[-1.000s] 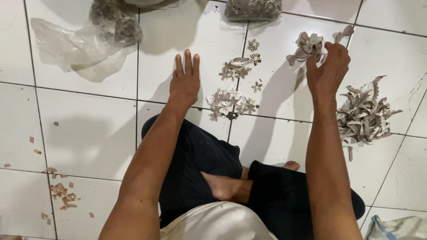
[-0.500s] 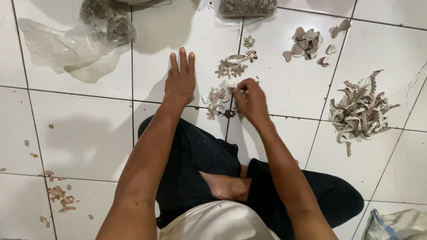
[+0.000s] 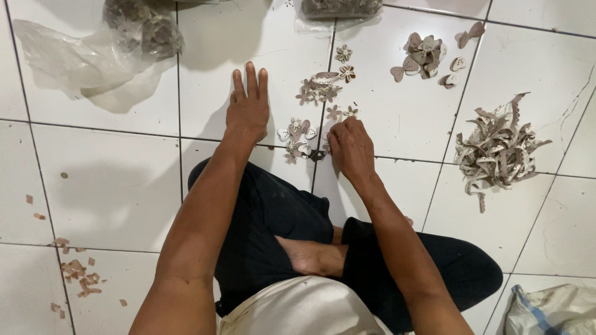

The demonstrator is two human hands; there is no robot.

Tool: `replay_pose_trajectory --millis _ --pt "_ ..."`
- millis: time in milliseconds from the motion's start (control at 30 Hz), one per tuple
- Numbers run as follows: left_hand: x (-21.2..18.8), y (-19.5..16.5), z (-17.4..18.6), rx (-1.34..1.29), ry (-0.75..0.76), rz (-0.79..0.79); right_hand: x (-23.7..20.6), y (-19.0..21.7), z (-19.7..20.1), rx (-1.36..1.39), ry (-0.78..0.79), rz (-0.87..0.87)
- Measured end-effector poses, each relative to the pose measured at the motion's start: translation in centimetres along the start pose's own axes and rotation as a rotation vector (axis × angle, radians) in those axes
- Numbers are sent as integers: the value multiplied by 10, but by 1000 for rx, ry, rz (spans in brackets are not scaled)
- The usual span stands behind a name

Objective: The person sits cross-legged on a tiled floor and sorts small decorative craft pieces by shape. They pick up heart-shaped and flower-shaped items from a mixed pile, separate them into distinct groups, and move scrap material to the side. The person handles the pieces one at a time, organizing them into neat piles on the floor.

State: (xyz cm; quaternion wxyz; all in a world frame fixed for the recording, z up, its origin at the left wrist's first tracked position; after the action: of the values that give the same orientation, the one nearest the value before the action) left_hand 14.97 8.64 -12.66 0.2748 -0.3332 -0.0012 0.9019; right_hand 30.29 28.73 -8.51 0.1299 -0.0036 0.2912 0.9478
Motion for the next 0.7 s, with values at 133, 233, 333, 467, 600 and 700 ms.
replay_pose_trajectory --millis 133,233,333,467,600,700 --pt "0 0 1 7 24 10 4 -20 18 543 34 -388" --pt "-1 -1 2 15 43 17 8 -44 35 769 -17 -544" --pt "-1 -2 5 18 67 19 26 -75 56 644 -107 -516" --pt "-2 -2 6 26 60 19 69 -122 92 306 -253 -416" --pt "-2 -2 5 43 64 13 91 -135 119 -348 -410 147" --pt "-2 -2 5 23 50 23 94 -121 106 -409 -509 132"
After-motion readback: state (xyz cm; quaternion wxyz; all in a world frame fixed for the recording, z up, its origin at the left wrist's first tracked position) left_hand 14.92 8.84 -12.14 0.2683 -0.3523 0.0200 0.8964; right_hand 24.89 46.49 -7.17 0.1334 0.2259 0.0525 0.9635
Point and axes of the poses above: each hand's wrist, its own x-axis towards the middle knuckle, its own z-axis out of the back of the hand, y = z × x, the point moved 2 cm from there along x, towards the middle knuckle, and after that the axes turned 3 degrees about -z, right-handed, at the moved point
